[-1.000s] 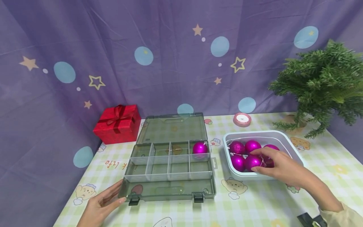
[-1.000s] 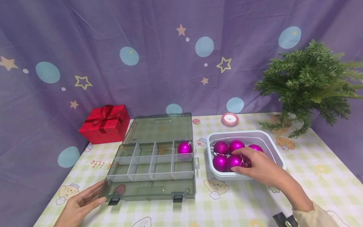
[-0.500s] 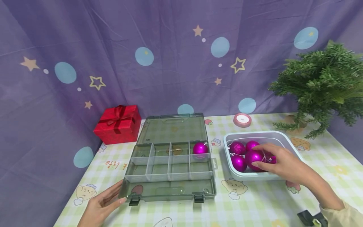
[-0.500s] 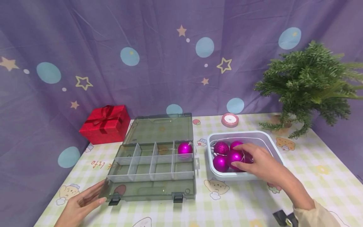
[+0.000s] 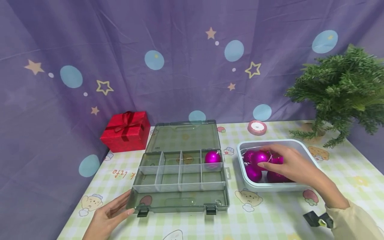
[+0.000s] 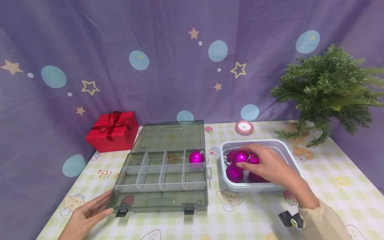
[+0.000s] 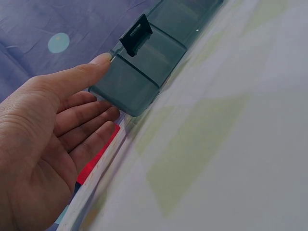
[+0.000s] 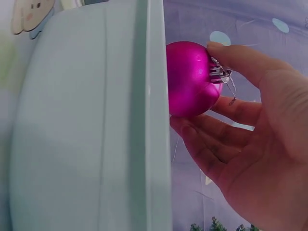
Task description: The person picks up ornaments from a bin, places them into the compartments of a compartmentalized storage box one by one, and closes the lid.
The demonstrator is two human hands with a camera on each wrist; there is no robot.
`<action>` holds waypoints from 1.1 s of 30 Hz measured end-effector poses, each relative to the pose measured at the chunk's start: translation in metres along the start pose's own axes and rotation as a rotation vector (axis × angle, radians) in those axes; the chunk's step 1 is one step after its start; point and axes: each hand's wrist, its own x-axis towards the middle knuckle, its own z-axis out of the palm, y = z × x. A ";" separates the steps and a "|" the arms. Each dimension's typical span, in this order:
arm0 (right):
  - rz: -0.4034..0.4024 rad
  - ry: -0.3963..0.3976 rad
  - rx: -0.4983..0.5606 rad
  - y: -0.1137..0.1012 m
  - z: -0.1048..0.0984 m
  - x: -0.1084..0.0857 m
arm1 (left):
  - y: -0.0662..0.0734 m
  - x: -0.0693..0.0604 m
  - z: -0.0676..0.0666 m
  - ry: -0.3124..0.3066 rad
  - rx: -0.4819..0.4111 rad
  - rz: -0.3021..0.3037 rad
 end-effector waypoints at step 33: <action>-0.081 -0.033 0.235 -0.036 0.054 0.074 | -0.001 -0.002 -0.001 0.006 0.023 0.042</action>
